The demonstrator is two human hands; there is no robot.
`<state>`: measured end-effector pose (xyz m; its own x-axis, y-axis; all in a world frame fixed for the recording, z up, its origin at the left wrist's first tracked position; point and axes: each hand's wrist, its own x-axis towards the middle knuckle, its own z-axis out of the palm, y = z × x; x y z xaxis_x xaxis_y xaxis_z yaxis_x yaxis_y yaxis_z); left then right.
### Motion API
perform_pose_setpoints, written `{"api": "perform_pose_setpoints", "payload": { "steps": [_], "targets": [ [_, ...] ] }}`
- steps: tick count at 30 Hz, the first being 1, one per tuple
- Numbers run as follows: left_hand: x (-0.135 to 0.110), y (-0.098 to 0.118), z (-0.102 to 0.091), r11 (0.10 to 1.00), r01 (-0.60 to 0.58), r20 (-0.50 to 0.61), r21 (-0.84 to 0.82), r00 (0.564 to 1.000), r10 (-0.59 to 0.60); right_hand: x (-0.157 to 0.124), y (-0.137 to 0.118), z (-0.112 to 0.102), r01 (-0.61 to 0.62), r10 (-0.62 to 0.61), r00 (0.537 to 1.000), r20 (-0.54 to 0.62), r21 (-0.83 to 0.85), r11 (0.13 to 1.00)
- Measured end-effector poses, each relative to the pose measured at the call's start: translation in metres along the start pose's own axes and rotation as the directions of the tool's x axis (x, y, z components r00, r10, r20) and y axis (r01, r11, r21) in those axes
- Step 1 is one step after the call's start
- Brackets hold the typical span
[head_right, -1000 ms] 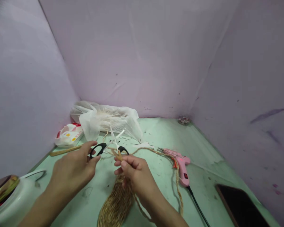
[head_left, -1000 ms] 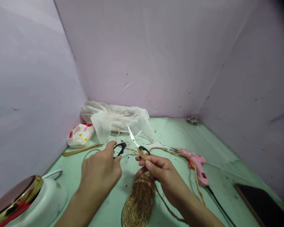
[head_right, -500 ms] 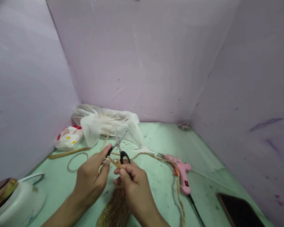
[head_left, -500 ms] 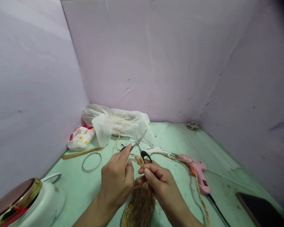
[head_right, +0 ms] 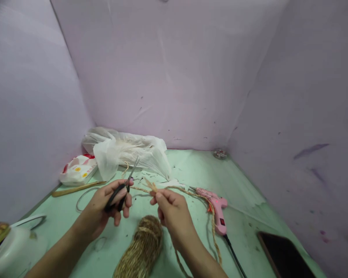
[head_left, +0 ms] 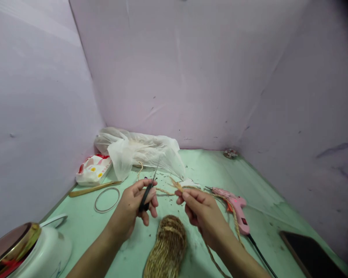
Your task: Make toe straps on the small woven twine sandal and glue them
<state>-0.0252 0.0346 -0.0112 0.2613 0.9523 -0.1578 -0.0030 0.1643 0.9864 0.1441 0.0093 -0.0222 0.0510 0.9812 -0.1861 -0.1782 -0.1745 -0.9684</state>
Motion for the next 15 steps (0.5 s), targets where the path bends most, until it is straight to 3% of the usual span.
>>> {"api": "perform_pose_setpoints", "payload": {
  "steps": [4,7,11,15],
  "targets": [
    [-0.006,0.004,-0.003,0.968,-0.064,0.145,0.243,0.989,0.029,0.014,-0.002,-0.016,0.071,-0.054,0.984,-0.172,0.095,0.993],
    [-0.011,0.01,0.005,0.874,-0.112,0.204,0.473,0.979,0.016,0.016,-0.004,-0.021,0.126,-0.094,0.967,-0.235,0.126,0.984],
    [-0.019,0.023,0.019,0.739,-0.196,0.262,0.644,0.965,0.027,0.011,-0.005,-0.015,0.142,-0.133,0.961,-0.244,0.019,0.99],
    [-0.022,0.03,0.023,0.747,-0.202,0.278,0.634,0.96,0.023,0.004,-0.003,-0.006,0.162,-0.191,0.966,-0.173,-0.169,0.972]
  ]
}}
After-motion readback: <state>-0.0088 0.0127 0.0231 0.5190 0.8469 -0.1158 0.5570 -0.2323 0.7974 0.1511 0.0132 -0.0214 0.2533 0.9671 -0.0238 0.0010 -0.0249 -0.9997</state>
